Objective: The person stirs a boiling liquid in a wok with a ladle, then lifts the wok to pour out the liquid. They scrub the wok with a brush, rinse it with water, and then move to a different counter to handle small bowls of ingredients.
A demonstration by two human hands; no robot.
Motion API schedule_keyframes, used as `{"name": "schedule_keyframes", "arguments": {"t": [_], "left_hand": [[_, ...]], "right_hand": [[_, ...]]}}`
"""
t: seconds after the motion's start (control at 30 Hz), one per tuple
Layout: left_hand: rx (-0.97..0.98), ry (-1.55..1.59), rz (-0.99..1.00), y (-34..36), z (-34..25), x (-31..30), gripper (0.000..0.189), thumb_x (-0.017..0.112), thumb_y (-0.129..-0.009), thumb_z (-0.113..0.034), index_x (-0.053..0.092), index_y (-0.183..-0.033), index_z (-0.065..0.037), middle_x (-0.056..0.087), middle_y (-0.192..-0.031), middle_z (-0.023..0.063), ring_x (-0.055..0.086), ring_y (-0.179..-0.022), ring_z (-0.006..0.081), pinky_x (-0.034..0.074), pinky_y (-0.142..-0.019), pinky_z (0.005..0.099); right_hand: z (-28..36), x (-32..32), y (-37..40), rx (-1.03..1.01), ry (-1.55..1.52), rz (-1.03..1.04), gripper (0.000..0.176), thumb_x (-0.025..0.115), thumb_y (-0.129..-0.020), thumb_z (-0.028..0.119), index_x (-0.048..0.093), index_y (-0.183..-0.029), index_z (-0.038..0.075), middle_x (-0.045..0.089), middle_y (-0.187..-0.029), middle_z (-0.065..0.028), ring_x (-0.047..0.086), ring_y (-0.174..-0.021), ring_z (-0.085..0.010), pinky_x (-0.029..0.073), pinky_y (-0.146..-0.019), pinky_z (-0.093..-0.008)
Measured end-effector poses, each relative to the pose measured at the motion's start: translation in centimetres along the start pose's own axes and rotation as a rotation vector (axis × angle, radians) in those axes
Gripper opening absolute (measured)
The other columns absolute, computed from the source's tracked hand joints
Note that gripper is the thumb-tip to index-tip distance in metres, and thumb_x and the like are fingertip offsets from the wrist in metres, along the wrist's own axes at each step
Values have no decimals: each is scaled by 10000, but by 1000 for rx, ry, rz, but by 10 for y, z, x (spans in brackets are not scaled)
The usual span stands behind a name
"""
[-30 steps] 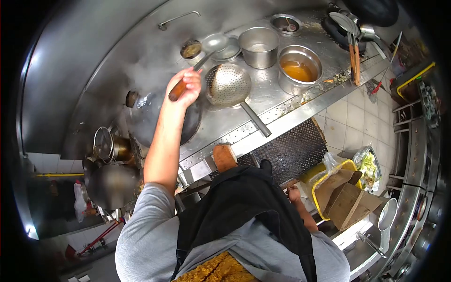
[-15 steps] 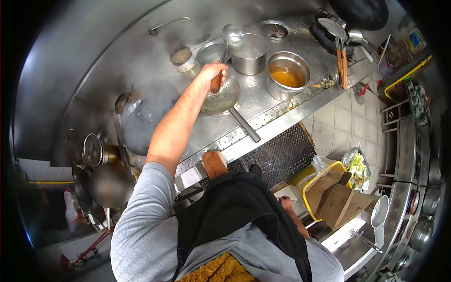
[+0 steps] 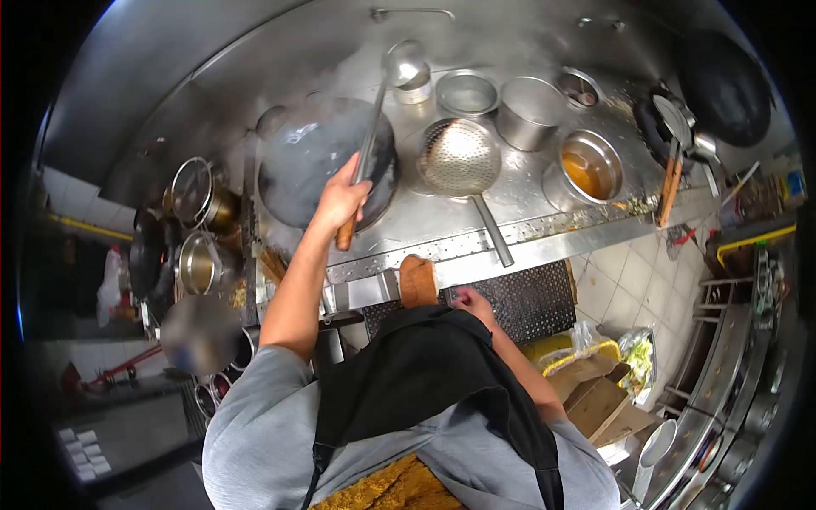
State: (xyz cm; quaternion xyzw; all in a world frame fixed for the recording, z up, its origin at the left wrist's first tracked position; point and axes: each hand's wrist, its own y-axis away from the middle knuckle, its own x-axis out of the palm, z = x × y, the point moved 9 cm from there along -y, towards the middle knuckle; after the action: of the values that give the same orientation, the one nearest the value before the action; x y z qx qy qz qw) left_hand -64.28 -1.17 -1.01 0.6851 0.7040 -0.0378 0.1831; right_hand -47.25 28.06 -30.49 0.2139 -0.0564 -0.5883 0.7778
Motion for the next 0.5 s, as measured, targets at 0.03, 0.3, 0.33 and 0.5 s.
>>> {"name": "schedule_keyframes", "arguments": {"t": [0.03,0.3,0.33,0.5], "left_hand": [[-5,7,-21,13,11,-20,709,568,-828,-78,284,-1476,-101,497,-612,16,470,-451,114,419,-390,292],[-174,-183,-295,89,101,-146,692,548,-800,-68,314,-1451,-39,551,-645,51,502,-457,139,454,-418,313],[-212,-202,-313,97,108,-152,696,549,-798,-67,313,-1452,-41,555,-649,55,508,-461,142,460,-423,318],[-279,136,-274,114,150,-138,635,540,-837,-64,346,-1442,-76,509,-630,8,445,-425,119,418,-394,280]], "right_hand": [[7,15,-15,-5,12,19,332,693,-819,104,575,-1111,-3,646,-868,-52,597,-766,-107,499,-705,-258],[86,75,-44,-244,593,-131,609,789,-727,263,470,-1162,-19,601,-1001,-219,597,-983,-363,476,-856,-405],[89,80,-48,-246,601,-120,609,789,-727,263,470,-1162,-19,601,-1001,-219,597,-983,-363,476,-856,-405],[80,87,-63,29,355,-76,524,774,-744,201,458,-1107,-7,601,-1010,-220,606,-969,-360,481,-873,-378]]}}
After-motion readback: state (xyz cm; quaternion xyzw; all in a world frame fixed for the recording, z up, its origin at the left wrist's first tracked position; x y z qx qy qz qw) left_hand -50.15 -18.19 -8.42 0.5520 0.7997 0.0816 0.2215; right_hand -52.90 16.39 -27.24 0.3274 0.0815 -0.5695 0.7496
